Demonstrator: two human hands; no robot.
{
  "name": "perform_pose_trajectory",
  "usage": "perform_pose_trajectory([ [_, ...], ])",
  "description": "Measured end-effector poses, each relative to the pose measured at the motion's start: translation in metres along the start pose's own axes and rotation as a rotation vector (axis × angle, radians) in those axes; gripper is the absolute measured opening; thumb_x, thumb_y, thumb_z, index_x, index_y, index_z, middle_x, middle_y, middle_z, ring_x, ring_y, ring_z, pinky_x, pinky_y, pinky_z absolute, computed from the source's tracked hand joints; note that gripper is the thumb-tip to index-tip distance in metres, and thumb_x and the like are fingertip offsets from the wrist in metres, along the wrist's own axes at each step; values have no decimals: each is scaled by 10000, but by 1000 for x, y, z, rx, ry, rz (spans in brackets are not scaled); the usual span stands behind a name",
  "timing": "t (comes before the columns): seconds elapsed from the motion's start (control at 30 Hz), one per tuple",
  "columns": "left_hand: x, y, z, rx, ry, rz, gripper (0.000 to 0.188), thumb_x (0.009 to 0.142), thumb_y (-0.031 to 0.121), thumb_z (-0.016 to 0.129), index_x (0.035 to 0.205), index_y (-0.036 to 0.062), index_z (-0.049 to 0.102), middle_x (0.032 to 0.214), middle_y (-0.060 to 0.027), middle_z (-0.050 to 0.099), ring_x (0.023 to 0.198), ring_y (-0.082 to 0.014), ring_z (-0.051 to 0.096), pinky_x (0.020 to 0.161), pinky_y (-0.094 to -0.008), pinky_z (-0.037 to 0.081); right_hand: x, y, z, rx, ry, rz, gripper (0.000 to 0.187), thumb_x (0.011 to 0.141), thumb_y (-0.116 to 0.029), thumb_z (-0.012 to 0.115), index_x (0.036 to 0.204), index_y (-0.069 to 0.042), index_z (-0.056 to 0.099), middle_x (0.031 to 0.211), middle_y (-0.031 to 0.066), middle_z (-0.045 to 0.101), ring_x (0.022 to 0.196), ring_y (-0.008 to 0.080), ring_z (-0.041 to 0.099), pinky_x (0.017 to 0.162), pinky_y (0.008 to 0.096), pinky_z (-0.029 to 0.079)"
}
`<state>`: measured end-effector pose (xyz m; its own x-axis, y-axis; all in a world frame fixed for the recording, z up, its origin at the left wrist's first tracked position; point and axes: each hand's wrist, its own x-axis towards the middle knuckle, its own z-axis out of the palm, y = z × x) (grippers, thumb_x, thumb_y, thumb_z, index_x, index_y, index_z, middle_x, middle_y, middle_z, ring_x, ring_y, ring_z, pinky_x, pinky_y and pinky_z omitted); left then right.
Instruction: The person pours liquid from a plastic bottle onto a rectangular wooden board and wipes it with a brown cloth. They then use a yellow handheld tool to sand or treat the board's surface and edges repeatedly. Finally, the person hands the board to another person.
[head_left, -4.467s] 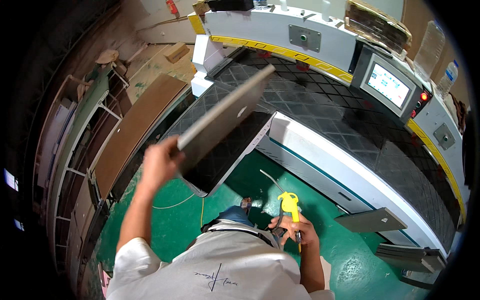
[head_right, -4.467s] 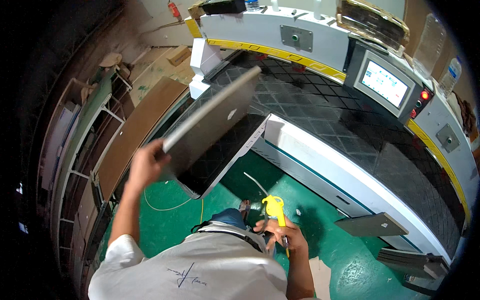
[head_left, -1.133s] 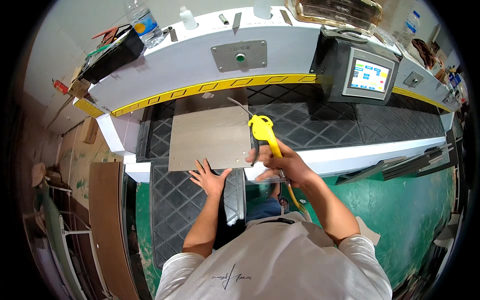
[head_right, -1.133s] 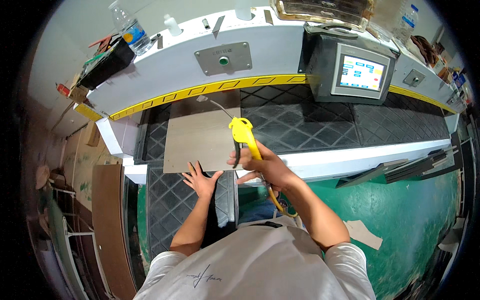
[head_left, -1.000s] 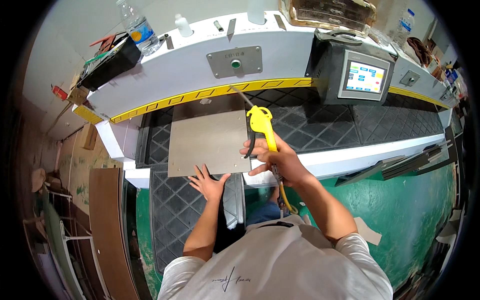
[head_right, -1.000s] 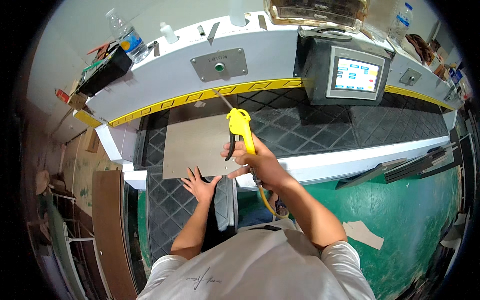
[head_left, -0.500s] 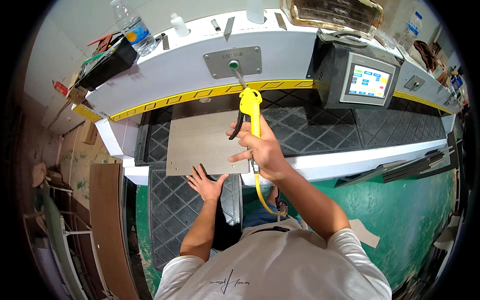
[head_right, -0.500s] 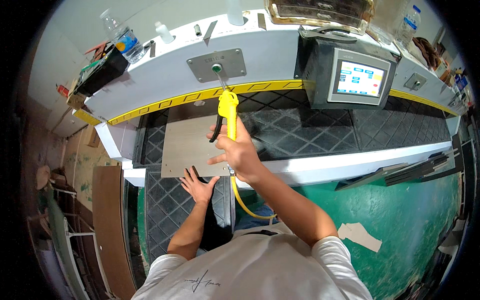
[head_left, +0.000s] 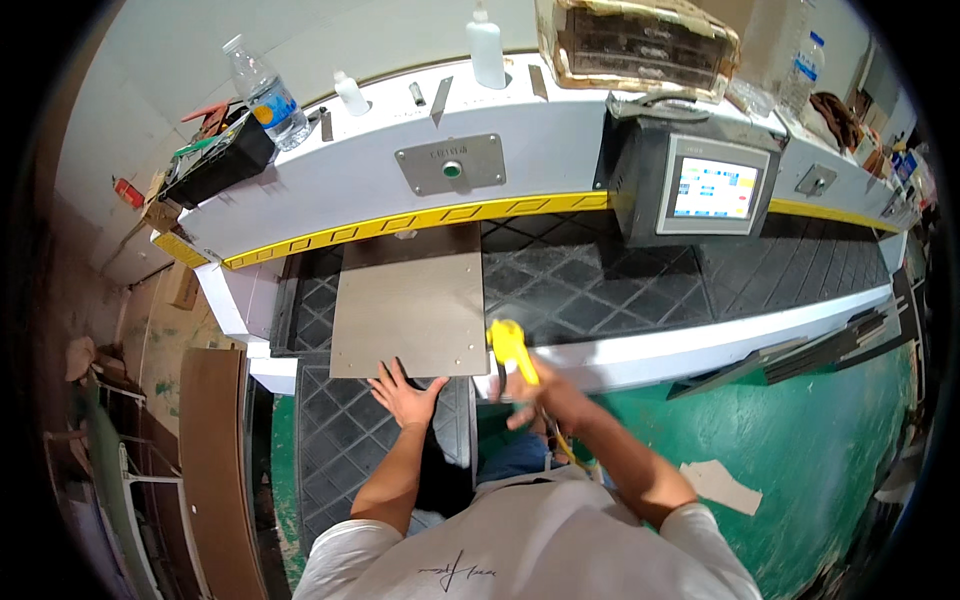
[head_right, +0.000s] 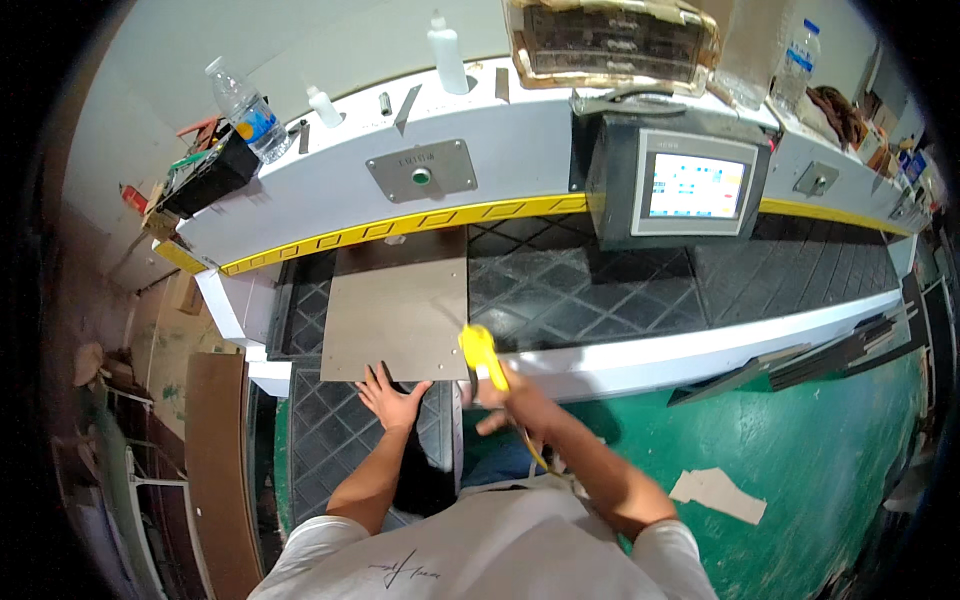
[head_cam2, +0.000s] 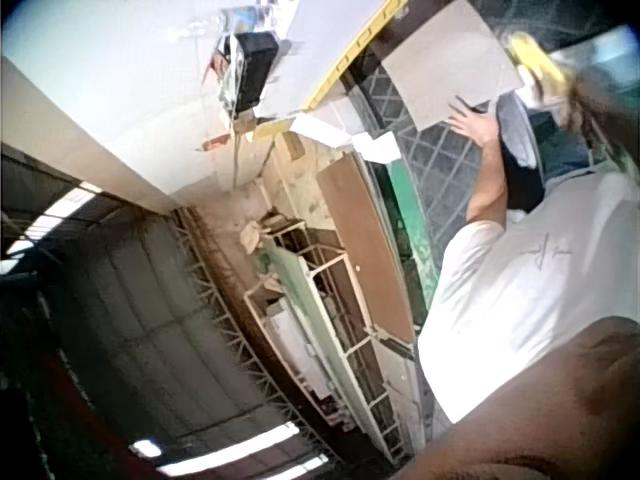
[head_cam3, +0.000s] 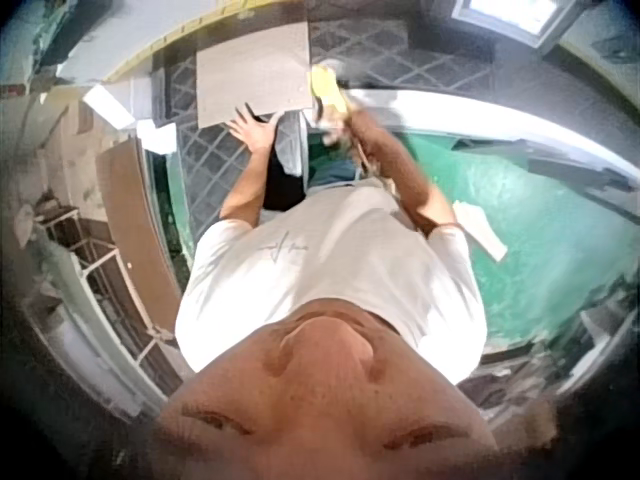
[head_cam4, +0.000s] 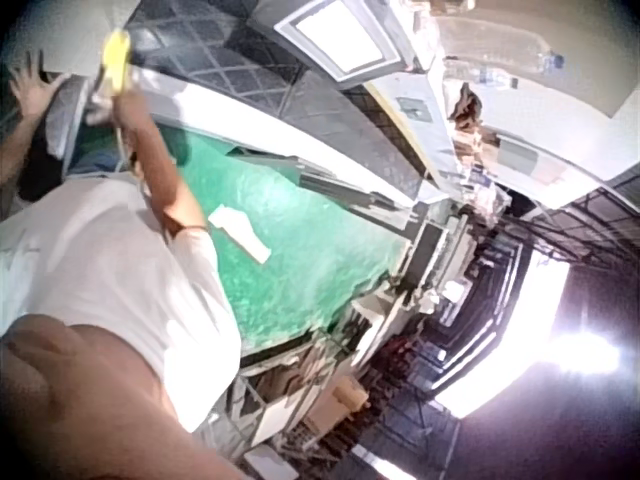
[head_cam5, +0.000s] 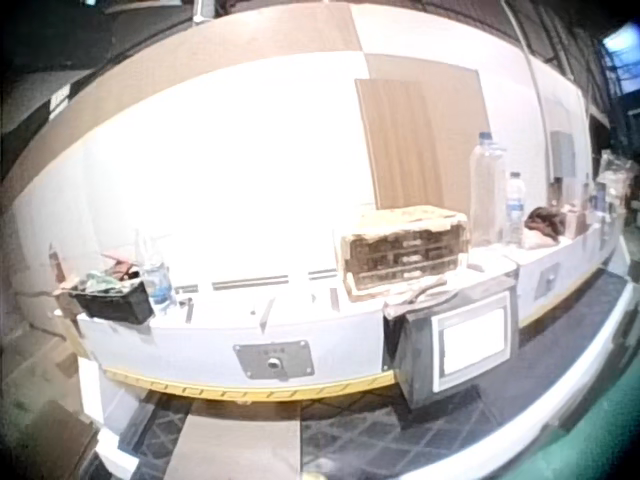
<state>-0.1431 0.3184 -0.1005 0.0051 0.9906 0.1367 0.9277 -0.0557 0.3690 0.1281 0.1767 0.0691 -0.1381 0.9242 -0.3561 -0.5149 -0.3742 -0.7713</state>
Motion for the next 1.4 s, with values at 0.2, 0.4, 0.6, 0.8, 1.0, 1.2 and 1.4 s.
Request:
perform_pose_trajectory([
  [0.2,1,4,0,-11,-1,2,1265,627,793,802,1578,83,364,1657,-242,234,1536,-545,94,1242,-650,90,-71,79,-41,56,132,214,435,1050,-236,596,1443,-101,467,1199,68,659,1135,220,687,907,410,592],
  [0.4,1,4,5,65,-7,14,1242,649,798,785,1570,72,378,1649,-253,251,1520,-558,133,1233,-654,115,-99,103,-79,-210,90,137,417,1069,-402,588,1347,-93,559,997,22,649,854,124,615,734,296,491],
  [0.6,-3,-6,10,222,52,97,1158,714,768,767,1548,46,414,1630,-236,322,1451,-546,300,1179,-663,244,-147,81,-104,-131,346,24,453,1047,-381,627,1375,-75,567,843,-18,580,747,92,562,661,266,459],
  [0.8,-2,-3,18,239,-26,-10,1137,762,804,697,1613,143,335,1699,-149,221,1538,-492,186,1244,-614,179,-223,45,-203,-98,1432,-569,253,1048,-305,612,1149,-76,580,837,10,572,638,124,577,569,276,492],
  [1.0,-6,-9,20,253,-37,-17,1079,835,803,618,1624,135,310,1705,-149,204,1543,-463,198,1248,-599,184,-309,30,-230,78,1542,-631,273,1045,-212,593,1271,-65,549,978,55,635,845,165,648,681,310,554],
  [1.2,1,-33,24,311,25,136,1005,854,746,642,1537,40,430,1630,-224,345,1480,-490,311,1171,-626,287,-323,42,-205,68,523,-529,433,942,-180,730,1311,3,594,1084,111,695,1138,276,669,886,413,580],
  [1.4,9,-27,25,230,108,300,990,846,753,659,1488,20,488,1558,-264,427,1407,-492,397,1098,-648,363,-300,14,-221,-453,-63,97,573,679,-88,903,1216,5,724,1086,109,780,998,196,724,905,356,588],
])
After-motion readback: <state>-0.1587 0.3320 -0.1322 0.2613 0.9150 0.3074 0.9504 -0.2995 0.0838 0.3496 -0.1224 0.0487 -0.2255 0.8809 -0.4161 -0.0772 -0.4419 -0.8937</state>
